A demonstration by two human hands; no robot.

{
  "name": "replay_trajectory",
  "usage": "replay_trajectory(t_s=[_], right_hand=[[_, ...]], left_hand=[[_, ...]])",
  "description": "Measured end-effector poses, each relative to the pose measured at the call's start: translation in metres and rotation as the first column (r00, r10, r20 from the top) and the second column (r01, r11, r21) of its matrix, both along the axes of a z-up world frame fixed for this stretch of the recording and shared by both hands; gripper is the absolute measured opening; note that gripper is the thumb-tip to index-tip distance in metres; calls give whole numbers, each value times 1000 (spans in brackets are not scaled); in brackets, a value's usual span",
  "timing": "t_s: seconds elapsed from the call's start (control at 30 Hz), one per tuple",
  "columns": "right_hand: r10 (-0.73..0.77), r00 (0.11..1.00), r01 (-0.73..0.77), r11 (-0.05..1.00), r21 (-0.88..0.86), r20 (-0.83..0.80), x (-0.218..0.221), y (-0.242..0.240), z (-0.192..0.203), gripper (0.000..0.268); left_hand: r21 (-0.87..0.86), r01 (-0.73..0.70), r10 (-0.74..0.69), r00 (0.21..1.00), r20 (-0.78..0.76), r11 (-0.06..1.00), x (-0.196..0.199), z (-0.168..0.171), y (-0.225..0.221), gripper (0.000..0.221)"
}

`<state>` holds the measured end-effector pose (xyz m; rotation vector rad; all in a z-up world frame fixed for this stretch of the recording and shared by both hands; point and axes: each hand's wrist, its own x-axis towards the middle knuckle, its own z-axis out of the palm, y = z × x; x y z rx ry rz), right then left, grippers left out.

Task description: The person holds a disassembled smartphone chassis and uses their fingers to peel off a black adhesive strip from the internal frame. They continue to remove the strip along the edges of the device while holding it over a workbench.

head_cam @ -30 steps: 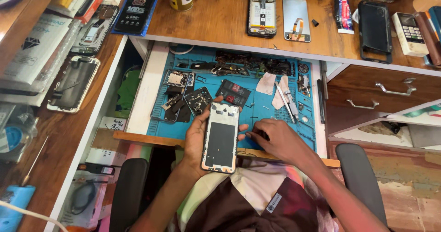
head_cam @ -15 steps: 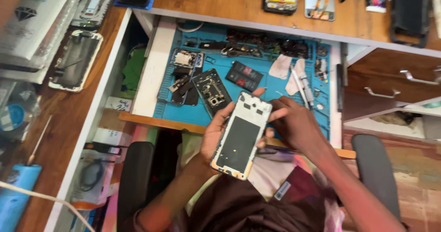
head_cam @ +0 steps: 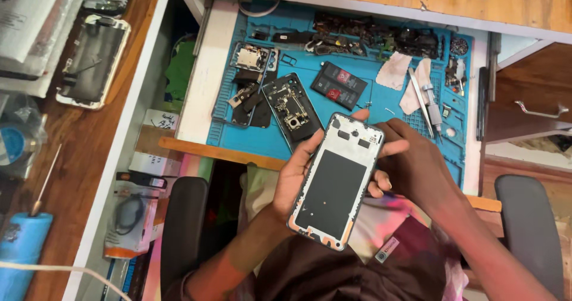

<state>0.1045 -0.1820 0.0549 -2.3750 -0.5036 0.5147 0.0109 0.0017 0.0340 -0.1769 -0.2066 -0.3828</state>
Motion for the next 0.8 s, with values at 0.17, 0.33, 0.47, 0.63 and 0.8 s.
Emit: replay_trajectory(t_s=[0.17, 0.33, 0.47, 0.63, 0.8], right_hand=[[44, 982, -113, 917, 383, 186, 2, -3, -10, 33], [-91, 911, -59, 937, 345, 402, -9, -1, 4, 17], [-121, 992, 81, 821, 565, 34, -16, -3, 0, 28], [37, 997, 35, 501, 865, -62, -21, 12, 7, 64], [187, 876, 338, 421, 842, -445, -56, 4, -35, 71]], left_hand=[[119, -41, 40, 999, 15, 992, -3, -5, -3, 62], [255, -187, 188, 982, 21, 949, 0, -14, -2, 61], [561, -323, 334, 939, 86, 762, 1, -10, -2, 61], [698, -580, 282, 647, 708, -420, -18, 12, -2, 69], [487, -625, 168, 499, 850, -610, -21, 11, -5, 84]])
